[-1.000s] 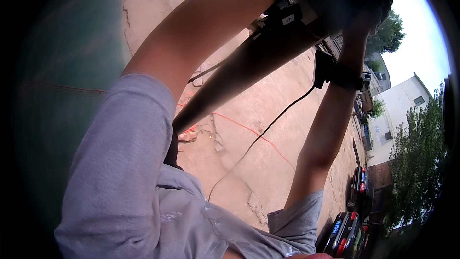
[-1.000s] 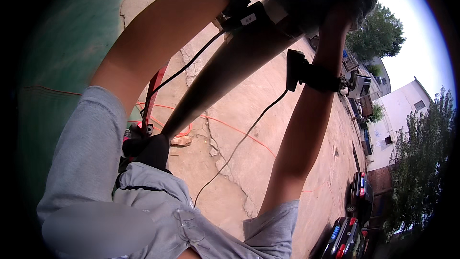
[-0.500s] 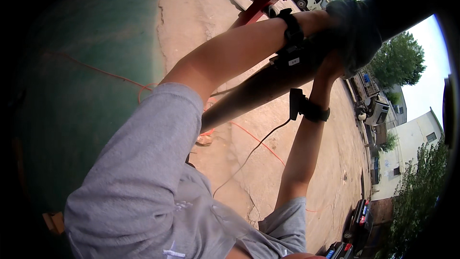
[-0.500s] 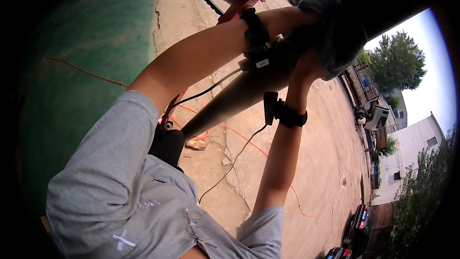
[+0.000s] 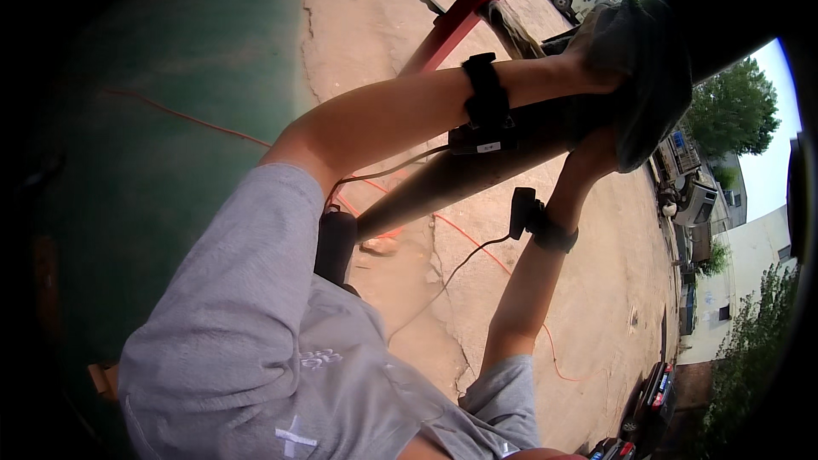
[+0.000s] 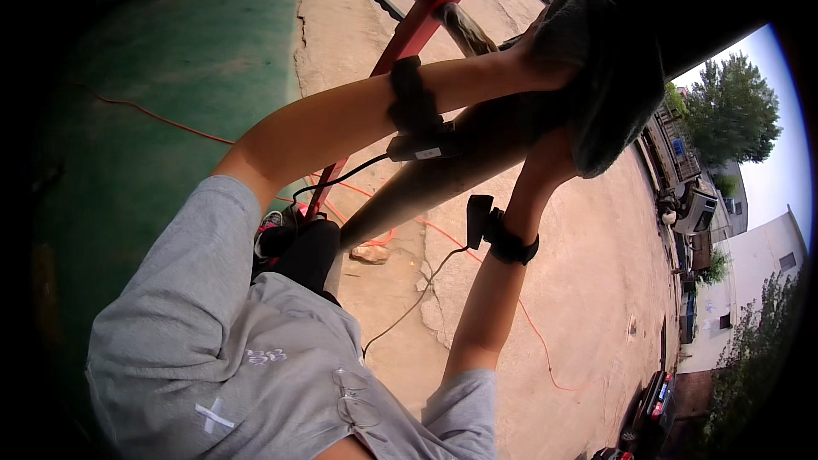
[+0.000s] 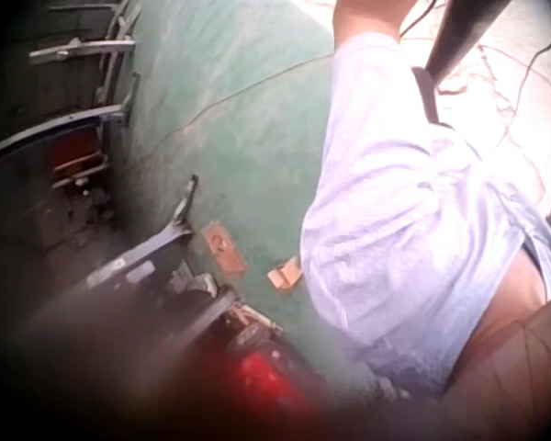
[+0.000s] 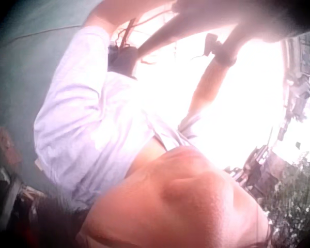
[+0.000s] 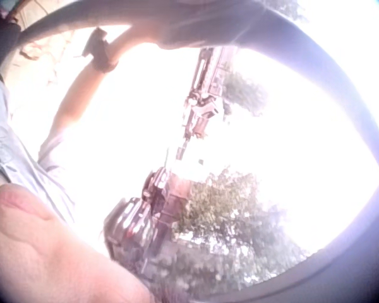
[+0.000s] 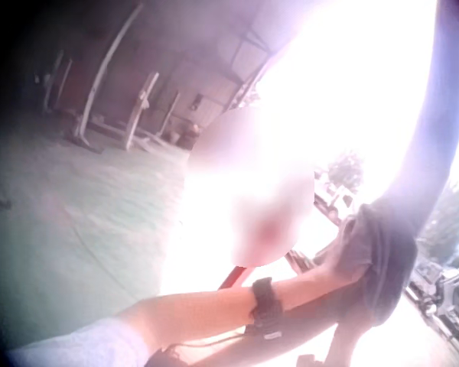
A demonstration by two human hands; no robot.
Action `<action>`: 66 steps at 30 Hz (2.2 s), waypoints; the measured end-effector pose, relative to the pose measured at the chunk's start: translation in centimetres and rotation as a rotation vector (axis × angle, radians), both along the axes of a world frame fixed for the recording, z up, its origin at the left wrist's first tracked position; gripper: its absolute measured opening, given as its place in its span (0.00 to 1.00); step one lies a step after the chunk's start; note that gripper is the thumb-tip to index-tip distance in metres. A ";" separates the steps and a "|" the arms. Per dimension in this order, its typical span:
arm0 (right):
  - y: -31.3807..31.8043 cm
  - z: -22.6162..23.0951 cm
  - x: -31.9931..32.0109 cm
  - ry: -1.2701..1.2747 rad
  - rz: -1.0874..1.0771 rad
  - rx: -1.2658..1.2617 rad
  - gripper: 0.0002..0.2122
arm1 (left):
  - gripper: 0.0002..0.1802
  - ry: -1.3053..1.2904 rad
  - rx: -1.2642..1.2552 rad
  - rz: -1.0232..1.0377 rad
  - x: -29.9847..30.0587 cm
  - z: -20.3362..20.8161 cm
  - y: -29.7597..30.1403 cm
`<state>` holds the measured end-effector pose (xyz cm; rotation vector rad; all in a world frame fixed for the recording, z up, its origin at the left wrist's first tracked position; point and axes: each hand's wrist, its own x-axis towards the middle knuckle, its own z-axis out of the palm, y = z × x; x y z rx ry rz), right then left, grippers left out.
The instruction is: The person wipes a red metal pole and a vertical black pipe with a grey cloth. They then move to a white metal pillar and wipe its surface with the same cloth.
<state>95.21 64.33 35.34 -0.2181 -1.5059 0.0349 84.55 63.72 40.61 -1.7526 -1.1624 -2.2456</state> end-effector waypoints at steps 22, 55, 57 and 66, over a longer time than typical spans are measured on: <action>-9.3 -10.0 -10.0 -0.674 0.230 -0.323 0.18 | 0.31 -0.010 -0.278 0.702 -10.1 -15.0 -14.5; -1.6 -18.1 -19.6 -0.808 0.102 -0.331 0.15 | 0.09 -0.208 -0.448 0.396 -16.3 -23.0 -6.6; -1.5 -17.9 -19.8 -0.806 0.114 -0.336 0.15 | 0.08 -0.664 -0.215 0.026 -16.8 -24.1 -6.4; 2.2 -17.2 -21.8 -0.969 0.405 -0.502 0.15 | 0.10 0.205 -0.522 0.859 -16.7 -20.0 -5.6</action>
